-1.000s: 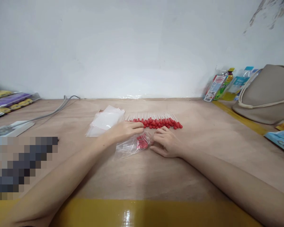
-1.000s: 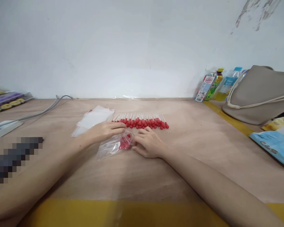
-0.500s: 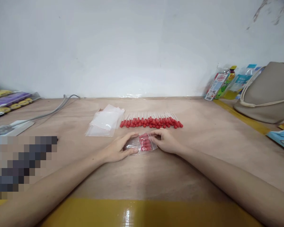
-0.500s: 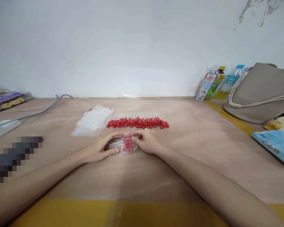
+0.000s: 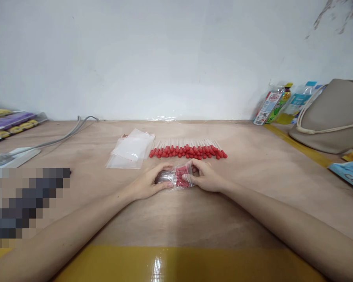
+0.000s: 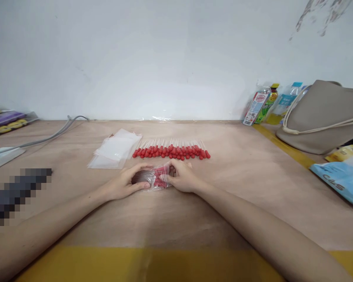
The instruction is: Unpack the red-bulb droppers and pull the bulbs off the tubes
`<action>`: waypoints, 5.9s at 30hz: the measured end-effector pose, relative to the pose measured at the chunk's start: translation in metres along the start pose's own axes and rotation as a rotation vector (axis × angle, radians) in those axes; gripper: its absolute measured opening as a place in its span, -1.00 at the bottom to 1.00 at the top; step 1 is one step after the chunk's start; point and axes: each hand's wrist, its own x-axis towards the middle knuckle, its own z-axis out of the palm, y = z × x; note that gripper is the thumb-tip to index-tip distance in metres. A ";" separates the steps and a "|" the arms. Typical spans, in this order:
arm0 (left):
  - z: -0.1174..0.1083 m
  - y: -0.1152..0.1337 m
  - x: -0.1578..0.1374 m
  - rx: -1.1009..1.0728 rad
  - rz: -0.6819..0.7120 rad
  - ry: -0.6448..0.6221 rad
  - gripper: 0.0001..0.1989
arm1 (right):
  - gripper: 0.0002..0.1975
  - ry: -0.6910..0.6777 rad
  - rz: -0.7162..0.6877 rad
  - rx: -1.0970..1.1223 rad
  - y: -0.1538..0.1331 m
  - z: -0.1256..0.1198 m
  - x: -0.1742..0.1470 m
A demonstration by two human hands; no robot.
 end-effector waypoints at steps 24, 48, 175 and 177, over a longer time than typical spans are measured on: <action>-0.005 0.003 -0.002 0.029 -0.029 -0.025 -0.53 | -0.75 0.551 0.040 0.638 0.021 -0.088 0.026; -0.003 0.000 -0.002 0.013 -0.025 -0.039 -0.56 | -0.71 0.276 -0.214 -0.297 -0.002 -0.026 0.046; 0.000 0.000 -0.001 0.134 0.030 -0.052 -0.47 | -0.75 -0.245 -0.071 0.040 0.005 -0.011 -0.002; 0.000 0.000 -0.001 0.129 0.032 -0.050 -0.47 | -0.82 -0.213 -0.102 0.015 0.007 -0.008 -0.003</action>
